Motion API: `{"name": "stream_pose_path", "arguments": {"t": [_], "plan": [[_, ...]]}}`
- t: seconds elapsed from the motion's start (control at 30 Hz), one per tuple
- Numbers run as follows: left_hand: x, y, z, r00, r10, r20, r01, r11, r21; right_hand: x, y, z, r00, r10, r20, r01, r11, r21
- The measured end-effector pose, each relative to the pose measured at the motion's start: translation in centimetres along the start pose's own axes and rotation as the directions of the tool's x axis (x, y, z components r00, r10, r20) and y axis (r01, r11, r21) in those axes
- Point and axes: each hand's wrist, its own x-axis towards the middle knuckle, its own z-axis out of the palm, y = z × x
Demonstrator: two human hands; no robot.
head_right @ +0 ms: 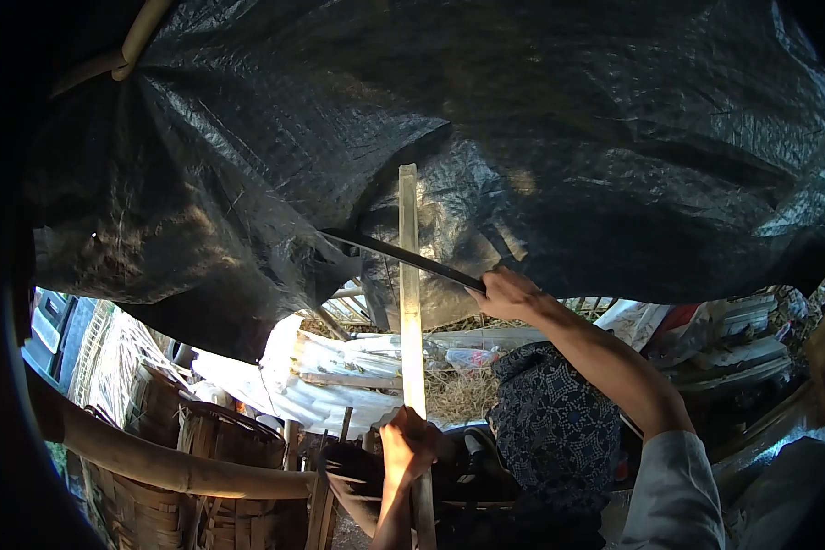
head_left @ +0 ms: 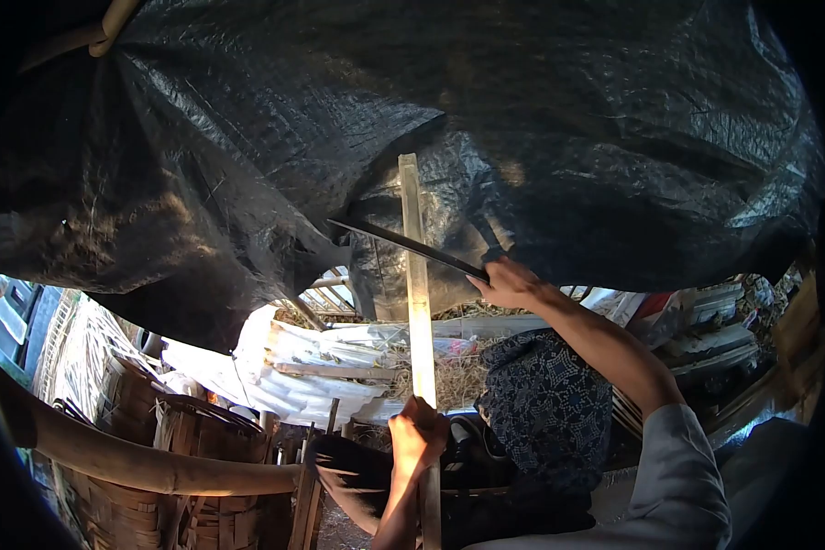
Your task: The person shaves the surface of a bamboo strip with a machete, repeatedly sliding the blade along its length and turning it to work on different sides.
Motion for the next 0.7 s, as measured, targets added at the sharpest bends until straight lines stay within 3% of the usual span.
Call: {"name": "stream_pose_path", "arguments": {"t": [0.03,0.1,0.13,0.17,0.2,0.23,0.27,0.3,0.37,0.4,0.43,0.47,0.53,0.57,0.63,0.67,0.7], "plan": [[0.0,0.7,0.3,0.999,-0.048,0.009,0.048,0.999,0.003,0.2,0.4,0.3,1.0,-0.001,-0.003,0.0,1.0,-0.002],[0.0,1.0,0.8,1.0,-0.01,0.005,0.01,1.0,0.011,0.2,1.5,0.9,0.914,-0.404,0.042,0.404,0.894,-0.194],[-0.1,0.1,1.3,0.996,-0.019,0.085,0.008,0.993,0.121,0.4,1.9,1.0,0.848,-0.52,0.108,0.526,0.796,-0.3],[-0.2,-1.3,1.8,0.986,-0.035,0.162,-0.004,0.973,0.232,0.3,1.9,0.5,0.849,-0.517,0.11,0.524,0.797,-0.3],[0.4,-3.2,2.1,0.937,0.31,0.161,-0.333,0.932,0.143,0.1,1.8,0.1,0.842,-0.53,0.098,0.528,0.775,-0.348],[-0.1,-4.7,1.9,0.938,0.304,0.167,-0.328,0.933,0.145,-0.3,1.6,-0.1,0.835,-0.543,0.086,0.529,0.752,-0.393],[-0.1,-1.4,0.4,0.985,0.146,0.094,-0.15,0.988,0.032,-1.0,1.1,-0.7,0.892,-0.45,0.05,0.436,0.824,-0.362],[0.1,0.5,-0.5,0.999,-0.022,0.036,0.025,0.995,-0.093,-0.5,1.4,-0.2,0.891,-0.452,0.048,0.437,0.823,-0.362],[0.1,0.3,-0.8,0.999,0.049,0.018,-0.046,0.993,-0.104,0.3,1.3,0.7,0.999,-0.018,-0.03,0.017,0.999,-0.033],[0.0,0.3,-0.5,0.999,0.05,0.009,-0.049,0.995,-0.083,-0.1,0.5,0.2,0.998,0.06,0.008,-0.06,0.998,0.034],[0.2,0.5,0.0,0.998,0.057,0.001,-0.057,0.996,-0.066,0.0,0.5,0.1,0.998,0.059,0.0,-0.059,0.998,0.033],[0.2,1.9,0.2,1.0,0.001,0.023,0.001,0.997,-0.075,0.1,0.7,0.1,0.996,-0.087,0.028,0.088,0.996,-0.013],[0.2,1.3,0.8,0.999,0.038,0.04,-0.036,0.999,-0.036,0.0,1.5,0.5,0.917,-0.397,0.037,0.397,0.901,-0.173],[0.2,1.1,1.0,0.996,0.073,0.048,-0.074,0.997,0.004,0.0,1.9,0.2,0.918,-0.394,0.038,0.394,0.902,-0.174],[-0.2,1.1,0.9,0.999,0.034,0.026,-0.032,0.996,-0.083,0.3,2.3,-0.4,0.785,-0.615,-0.07,0.552,0.747,-0.371],[-0.1,0.5,0.7,1.0,-0.011,0.014,0.012,0.998,-0.068,0.3,2.3,-0.1,0.784,-0.617,-0.067,0.555,0.746,-0.368],[0.0,0.2,0.6,0.999,-0.053,0.0,0.053,0.997,-0.055,0.6,2.3,0.1,0.898,-0.427,-0.102,0.39,0.882,-0.264]]}}
